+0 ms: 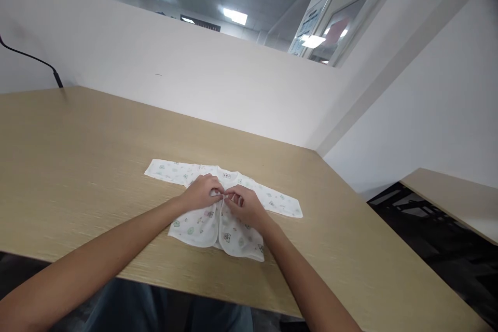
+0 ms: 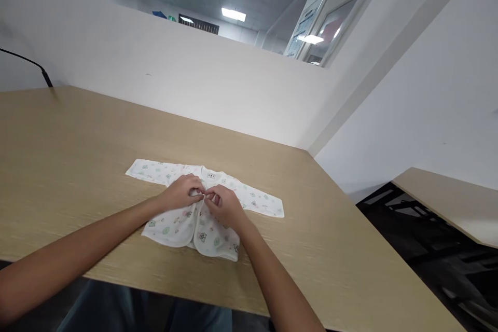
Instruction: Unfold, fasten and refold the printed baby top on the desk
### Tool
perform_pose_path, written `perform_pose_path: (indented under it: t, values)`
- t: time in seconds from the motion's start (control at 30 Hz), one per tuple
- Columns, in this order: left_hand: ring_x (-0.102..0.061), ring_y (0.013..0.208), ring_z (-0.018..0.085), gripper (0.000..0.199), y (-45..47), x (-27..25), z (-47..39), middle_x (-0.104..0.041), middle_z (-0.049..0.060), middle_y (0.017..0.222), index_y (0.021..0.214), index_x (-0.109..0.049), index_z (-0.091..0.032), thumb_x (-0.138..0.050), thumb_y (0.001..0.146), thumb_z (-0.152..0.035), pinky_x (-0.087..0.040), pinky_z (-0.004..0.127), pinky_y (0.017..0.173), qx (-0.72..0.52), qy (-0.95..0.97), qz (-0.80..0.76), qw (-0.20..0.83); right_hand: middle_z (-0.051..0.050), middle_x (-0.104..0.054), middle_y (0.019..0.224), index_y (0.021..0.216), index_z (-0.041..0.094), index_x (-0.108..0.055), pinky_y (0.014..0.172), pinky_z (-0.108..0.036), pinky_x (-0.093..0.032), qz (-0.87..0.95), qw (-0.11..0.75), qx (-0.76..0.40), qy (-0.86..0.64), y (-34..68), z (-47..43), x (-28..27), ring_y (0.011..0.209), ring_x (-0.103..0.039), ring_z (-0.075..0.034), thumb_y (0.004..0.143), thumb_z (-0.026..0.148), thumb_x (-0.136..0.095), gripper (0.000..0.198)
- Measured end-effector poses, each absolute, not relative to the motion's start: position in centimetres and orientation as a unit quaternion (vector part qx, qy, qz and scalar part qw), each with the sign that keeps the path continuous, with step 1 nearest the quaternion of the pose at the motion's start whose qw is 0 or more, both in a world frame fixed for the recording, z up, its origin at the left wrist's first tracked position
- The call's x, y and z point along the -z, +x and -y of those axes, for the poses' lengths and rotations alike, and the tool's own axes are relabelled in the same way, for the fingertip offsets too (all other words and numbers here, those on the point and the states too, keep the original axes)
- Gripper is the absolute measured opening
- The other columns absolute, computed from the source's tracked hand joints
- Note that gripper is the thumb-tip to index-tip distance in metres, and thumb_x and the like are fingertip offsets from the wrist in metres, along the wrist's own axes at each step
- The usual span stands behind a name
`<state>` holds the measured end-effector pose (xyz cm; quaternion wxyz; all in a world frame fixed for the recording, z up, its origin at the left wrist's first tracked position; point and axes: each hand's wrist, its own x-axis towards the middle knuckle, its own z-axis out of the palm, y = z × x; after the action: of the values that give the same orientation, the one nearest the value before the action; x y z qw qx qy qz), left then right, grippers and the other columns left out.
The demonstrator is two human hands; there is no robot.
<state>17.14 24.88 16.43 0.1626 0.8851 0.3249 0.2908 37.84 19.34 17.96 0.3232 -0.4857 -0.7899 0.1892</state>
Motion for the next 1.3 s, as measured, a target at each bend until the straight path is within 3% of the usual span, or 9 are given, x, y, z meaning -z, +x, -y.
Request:
perform_pose_path:
  t: [0.3,0.6,0.87,1.0,1.3]
  values:
    - [-0.062,0.089,0.020,0.006,17.2,-16.5,-25.0,-0.072,0.002,0.083,0.081,-0.078,-0.025,-0.074,0.082,-0.029,-0.044,0.032,0.082,-0.307,0.871,-0.344,0.172,-0.001,-0.065,0.068,0.078,0.020,-0.072,0.061,-0.027,-0.043,0.768,0.352,-0.182,-0.503,37.9,-20.4,-16.7,0.060,-0.055,-0.014,0.081,0.023,-0.068,0.006]
    - [-0.057,0.066,0.014,0.019,16.7,-16.4,-25.2,-0.065,0.000,0.069,0.069,-0.074,-0.021,-0.064,0.084,-0.027,-0.040,0.027,0.064,-0.284,0.879,-0.299,0.238,-0.001,-0.065,0.071,0.079,0.021,-0.073,0.060,-0.026,-0.043,0.779,0.344,-0.174,-0.495,38.0,-20.6,-16.2,0.062,-0.055,-0.014,0.080,0.018,-0.065,0.009]
    - [-0.059,0.067,0.014,0.010,16.9,-16.6,-25.0,-0.068,-0.001,0.071,0.082,-0.076,-0.022,-0.066,0.080,-0.024,-0.040,0.025,0.064,-0.283,0.856,-0.345,0.263,-0.002,-0.068,0.079,0.079,0.022,-0.071,0.068,-0.029,-0.046,0.776,0.343,-0.173,-0.501,37.9,-20.5,-16.1,0.071,-0.060,-0.016,0.080,0.020,-0.067,0.004]
    - [-0.059,0.067,0.013,0.008,16.9,-16.8,-24.7,-0.068,-0.001,0.072,0.079,-0.075,-0.021,-0.068,0.078,-0.023,-0.039,0.024,0.063,-0.289,0.850,-0.355,0.262,-0.002,-0.067,0.082,0.080,0.021,-0.069,0.077,-0.032,-0.046,0.780,0.343,-0.160,-0.499,37.9,-20.6,-16.1,0.081,-0.061,-0.019,0.080,0.019,-0.068,0.003]
    - [-0.058,0.066,0.013,0.010,16.8,-16.7,-24.8,-0.067,-0.001,0.069,0.078,-0.076,-0.021,-0.067,0.079,-0.023,-0.039,0.024,0.062,-0.286,0.857,-0.339,0.261,-0.002,-0.063,0.082,0.080,0.021,-0.063,0.076,-0.031,-0.044,0.793,0.356,-0.148,-0.471,37.8,-20.4,-15.9,0.081,-0.058,-0.018,0.079,0.015,-0.064,0.006]
